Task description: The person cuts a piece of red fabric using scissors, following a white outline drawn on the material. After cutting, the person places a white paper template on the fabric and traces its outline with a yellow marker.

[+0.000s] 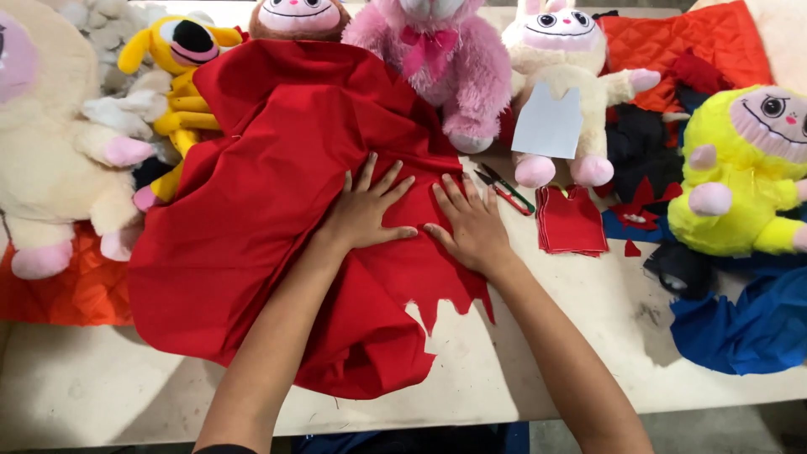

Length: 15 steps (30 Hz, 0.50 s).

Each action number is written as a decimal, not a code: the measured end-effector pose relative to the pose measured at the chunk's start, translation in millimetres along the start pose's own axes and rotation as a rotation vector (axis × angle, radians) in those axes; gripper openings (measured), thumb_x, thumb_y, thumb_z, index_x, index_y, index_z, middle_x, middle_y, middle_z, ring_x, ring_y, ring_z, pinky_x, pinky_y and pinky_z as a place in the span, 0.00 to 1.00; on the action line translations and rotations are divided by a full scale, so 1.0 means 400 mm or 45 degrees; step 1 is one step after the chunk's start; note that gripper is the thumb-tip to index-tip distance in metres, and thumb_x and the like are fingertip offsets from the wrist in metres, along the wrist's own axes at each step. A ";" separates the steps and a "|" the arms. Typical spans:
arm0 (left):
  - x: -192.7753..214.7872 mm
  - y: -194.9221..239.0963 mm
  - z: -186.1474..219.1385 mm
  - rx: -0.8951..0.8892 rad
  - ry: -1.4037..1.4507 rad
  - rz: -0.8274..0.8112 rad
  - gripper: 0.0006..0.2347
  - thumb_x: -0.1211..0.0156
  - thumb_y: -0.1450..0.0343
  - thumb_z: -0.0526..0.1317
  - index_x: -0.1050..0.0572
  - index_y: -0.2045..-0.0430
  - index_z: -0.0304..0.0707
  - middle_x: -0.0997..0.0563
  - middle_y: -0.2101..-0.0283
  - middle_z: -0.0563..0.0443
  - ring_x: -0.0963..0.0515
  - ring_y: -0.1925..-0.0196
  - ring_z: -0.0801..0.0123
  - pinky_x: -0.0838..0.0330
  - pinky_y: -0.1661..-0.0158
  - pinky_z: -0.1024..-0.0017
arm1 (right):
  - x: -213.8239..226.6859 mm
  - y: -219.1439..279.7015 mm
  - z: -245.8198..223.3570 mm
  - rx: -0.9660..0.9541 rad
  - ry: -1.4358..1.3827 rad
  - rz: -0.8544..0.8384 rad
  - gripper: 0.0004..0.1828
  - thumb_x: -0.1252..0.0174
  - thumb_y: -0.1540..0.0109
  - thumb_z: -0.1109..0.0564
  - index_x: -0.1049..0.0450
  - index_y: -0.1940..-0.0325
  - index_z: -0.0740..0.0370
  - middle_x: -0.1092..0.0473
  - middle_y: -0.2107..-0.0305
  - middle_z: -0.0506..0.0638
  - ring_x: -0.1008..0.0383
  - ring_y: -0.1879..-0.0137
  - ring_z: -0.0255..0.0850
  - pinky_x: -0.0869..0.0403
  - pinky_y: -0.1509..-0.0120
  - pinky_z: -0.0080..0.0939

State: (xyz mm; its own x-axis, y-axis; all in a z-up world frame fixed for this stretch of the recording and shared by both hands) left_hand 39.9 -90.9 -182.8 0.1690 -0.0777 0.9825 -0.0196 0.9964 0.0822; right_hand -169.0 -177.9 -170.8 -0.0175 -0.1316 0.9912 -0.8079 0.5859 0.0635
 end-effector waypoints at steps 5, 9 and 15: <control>0.009 0.009 0.034 0.065 0.032 -0.085 0.41 0.56 0.33 0.73 0.53 0.25 0.59 0.60 0.20 0.54 0.69 0.21 0.45 0.64 0.32 0.30 | -0.009 -0.017 0.018 0.048 0.042 0.045 0.40 0.67 0.31 0.26 0.50 0.20 0.45 0.53 0.23 0.47 0.59 0.18 0.53 0.58 0.21 0.73; 0.032 0.040 0.117 0.052 0.009 -0.125 0.47 0.47 0.38 0.74 0.51 0.26 0.53 0.57 0.21 0.47 0.69 0.21 0.41 0.74 0.30 0.34 | -0.026 -0.027 -0.006 -0.100 0.052 0.099 0.35 0.70 0.28 0.35 0.51 0.20 0.51 0.53 0.24 0.51 0.61 0.18 0.54 0.56 0.20 0.66; 0.042 0.070 0.133 0.039 0.049 -0.206 0.55 0.46 0.45 0.79 0.55 0.25 0.51 0.60 0.21 0.48 0.72 0.21 0.41 0.78 0.30 0.35 | -0.032 0.005 -0.081 0.046 -0.106 0.254 0.34 0.60 0.28 0.45 0.52 0.20 0.58 0.53 0.23 0.55 0.61 0.19 0.58 0.54 0.21 0.64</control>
State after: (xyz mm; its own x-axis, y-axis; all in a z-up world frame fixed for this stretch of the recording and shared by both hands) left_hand -10.2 -65.9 -155.1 0.2102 -0.2353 0.9489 -0.0189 0.9694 0.2446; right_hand -151.5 -149.2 -179.5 -0.2265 -0.0819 0.9706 -0.8040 0.5783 -0.1388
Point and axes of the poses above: each hand's wrist, its own y-axis away from the middle knuckle, its own x-axis out of the back of the hand, z = x × y, the point moved 2 cm from there along -y, towards the middle knuckle
